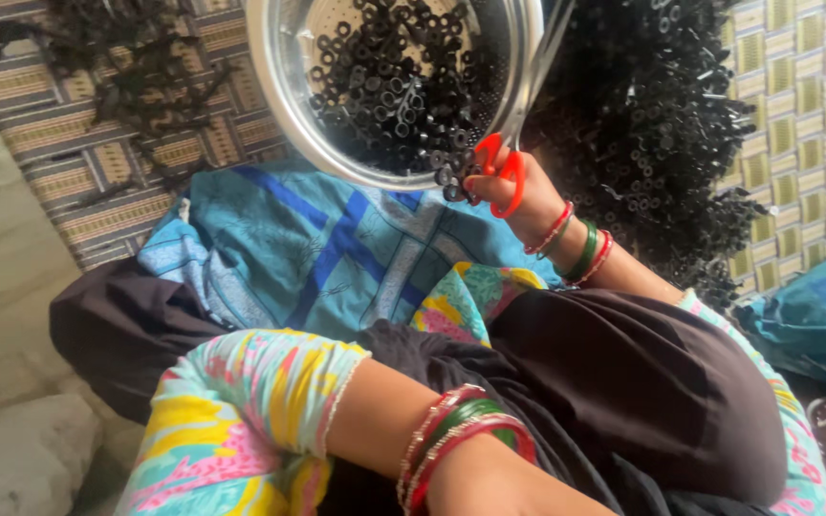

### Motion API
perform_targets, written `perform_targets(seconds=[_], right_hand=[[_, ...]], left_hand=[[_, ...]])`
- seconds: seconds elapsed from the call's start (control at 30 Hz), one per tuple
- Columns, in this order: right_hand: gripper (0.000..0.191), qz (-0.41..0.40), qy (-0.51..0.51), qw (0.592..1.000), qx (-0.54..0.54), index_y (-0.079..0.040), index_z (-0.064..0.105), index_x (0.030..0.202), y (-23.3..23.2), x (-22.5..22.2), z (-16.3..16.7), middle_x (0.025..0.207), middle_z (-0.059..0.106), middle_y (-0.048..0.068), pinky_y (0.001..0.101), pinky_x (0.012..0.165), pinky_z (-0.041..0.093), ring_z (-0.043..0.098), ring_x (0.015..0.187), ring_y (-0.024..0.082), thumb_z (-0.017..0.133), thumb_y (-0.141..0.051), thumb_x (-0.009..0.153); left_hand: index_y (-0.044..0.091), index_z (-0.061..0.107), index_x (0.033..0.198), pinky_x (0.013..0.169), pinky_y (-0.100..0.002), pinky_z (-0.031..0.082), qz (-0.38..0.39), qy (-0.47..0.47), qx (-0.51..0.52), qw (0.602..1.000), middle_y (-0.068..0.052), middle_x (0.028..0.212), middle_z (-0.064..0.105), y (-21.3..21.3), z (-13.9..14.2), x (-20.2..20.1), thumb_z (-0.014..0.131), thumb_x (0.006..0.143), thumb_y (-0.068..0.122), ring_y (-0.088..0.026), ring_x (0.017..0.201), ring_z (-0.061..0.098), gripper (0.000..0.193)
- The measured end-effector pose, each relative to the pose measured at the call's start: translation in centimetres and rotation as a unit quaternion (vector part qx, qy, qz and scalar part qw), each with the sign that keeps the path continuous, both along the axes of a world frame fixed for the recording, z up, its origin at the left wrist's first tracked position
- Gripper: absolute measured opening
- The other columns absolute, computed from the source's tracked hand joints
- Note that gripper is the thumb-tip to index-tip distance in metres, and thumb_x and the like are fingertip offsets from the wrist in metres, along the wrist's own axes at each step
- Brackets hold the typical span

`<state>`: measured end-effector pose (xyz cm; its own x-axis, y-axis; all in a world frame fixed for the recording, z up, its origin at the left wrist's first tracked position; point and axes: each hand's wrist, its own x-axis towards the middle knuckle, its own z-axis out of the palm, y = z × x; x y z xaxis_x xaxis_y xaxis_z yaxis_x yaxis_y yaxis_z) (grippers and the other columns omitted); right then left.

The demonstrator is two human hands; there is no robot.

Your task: The person sits on a patterned mat and uses orange-handled scissors to cut small black rubber pieces from a metal colander. The cut pieces are dropped into the colander while the uncut pieces remain on the mat.

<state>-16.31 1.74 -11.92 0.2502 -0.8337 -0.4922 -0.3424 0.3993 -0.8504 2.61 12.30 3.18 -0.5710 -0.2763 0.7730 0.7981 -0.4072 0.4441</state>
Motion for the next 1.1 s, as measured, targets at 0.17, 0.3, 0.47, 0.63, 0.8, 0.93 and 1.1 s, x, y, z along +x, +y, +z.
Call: perform_targets(seconds=[0.17, 0.3, 0.47, 0.63, 0.8, 0.93, 1.1], right_hand=[[0.011, -0.003, -0.015, 1.000, -0.004, -0.004, 0.067, 0.094, 0.1, -0.1, -0.3, 0.078, 0.067, 0.000, 0.0259, 0.062, 0.045, 0.060, 0.071, 0.009, 0.068, -0.012, 0.087], [0.010, -0.026, -0.049, 0.998, 0.009, -0.005, 0.067, 0.095, 0.1, -1.2, -1.1, 0.081, 0.069, 0.000, 0.0239, 0.063, 0.047, 0.063, 0.073, 0.008, 0.068, -0.010, 0.087], [0.011, -0.054, -0.061, 0.997, 0.009, -0.005, 0.065, 0.088, -0.6, -2.5, -1.8, 0.074, 0.065, 0.001, 0.0274, 0.056, 0.044, 0.061, 0.066, 0.011, 0.074, -0.010, 0.085], [0.012, -0.052, -0.115, 0.992, -0.005, -0.005, 0.066, 0.087, 0.6, -0.8, -2.7, 0.078, 0.066, -0.001, 0.0260, 0.064, 0.051, 0.065, 0.071, 0.010, 0.076, -0.010, 0.085], [0.020, 0.021, -0.120, 0.991, -0.048, -0.003, 0.068, 0.090, 0.8, 0.3, -2.7, 0.082, 0.065, -0.002, 0.0267, 0.069, 0.050, 0.061, 0.078, 0.007, 0.081, -0.017, 0.092], [0.034, 0.080, 0.039, 0.996, 0.013, -0.010, 0.069, 0.091, 0.5, 1.0, -1.6, 0.071, 0.070, -0.003, 0.0292, 0.056, 0.047, 0.062, 0.063, 0.009, 0.070, -0.044, 0.091], [0.058, 0.298, 0.294, 0.883, -0.212, -0.008, 0.066, 0.086, 0.5, 2.0, 0.7, 0.067, 0.066, 0.012, 0.0451, 0.059, 0.048, 0.066, 0.065, 0.033, 0.066, -0.065, 0.090]], left_hand=[[0.004, 0.062, 0.104, 0.077, -0.027, 0.041, 0.003, -0.008, 0.000, 1.000, -0.006, 0.101, 0.062, -0.3, -0.1, -0.2, 0.062, 0.098, 0.013, -0.012, 0.084, 0.050, 0.011], [0.003, 0.063, 0.100, 0.072, -0.027, 0.042, 0.102, -0.082, -0.002, 0.991, -0.006, 0.096, 0.063, -0.4, 0.0, -1.3, 0.062, 0.098, 0.011, -0.012, 0.079, 0.050, 0.008], [0.001, 0.065, 0.094, 0.065, -0.026, 0.043, 0.468, -0.390, 0.352, 0.710, -0.007, 0.090, 0.064, -4.1, -8.2, 0.0, 0.062, 0.097, 0.008, -0.012, 0.072, 0.050, 0.007], [0.008, 0.058, 0.124, 0.094, -0.026, 0.053, 0.448, -0.392, 0.333, 0.731, 0.003, 0.111, 0.066, -6.4, -16.4, 0.1, 0.073, 0.093, 0.005, -0.008, 0.102, 0.060, 0.034], [0.004, 0.065, 0.117, 0.079, -0.028, 0.060, 0.423, -0.410, 0.343, 0.731, -0.003, 0.107, 0.072, -7.0, -20.5, 1.2, 0.065, 0.102, 0.004, -0.012, 0.093, 0.069, 0.015], [0.005, 0.066, 0.114, 0.074, -0.031, 0.063, 0.383, -0.400, 0.426, 0.715, -0.005, 0.100, 0.071, -8.4, -21.4, 5.0, 0.062, 0.103, 0.004, -0.016, 0.088, 0.072, 0.012], [0.007, 0.064, 0.111, 0.076, -0.032, 0.064, 0.397, -0.365, 0.429, 0.725, -0.005, 0.099, 0.071, -10.3, -21.1, 7.6, 0.066, 0.095, -0.004, -0.017, 0.086, 0.072, 0.020]])
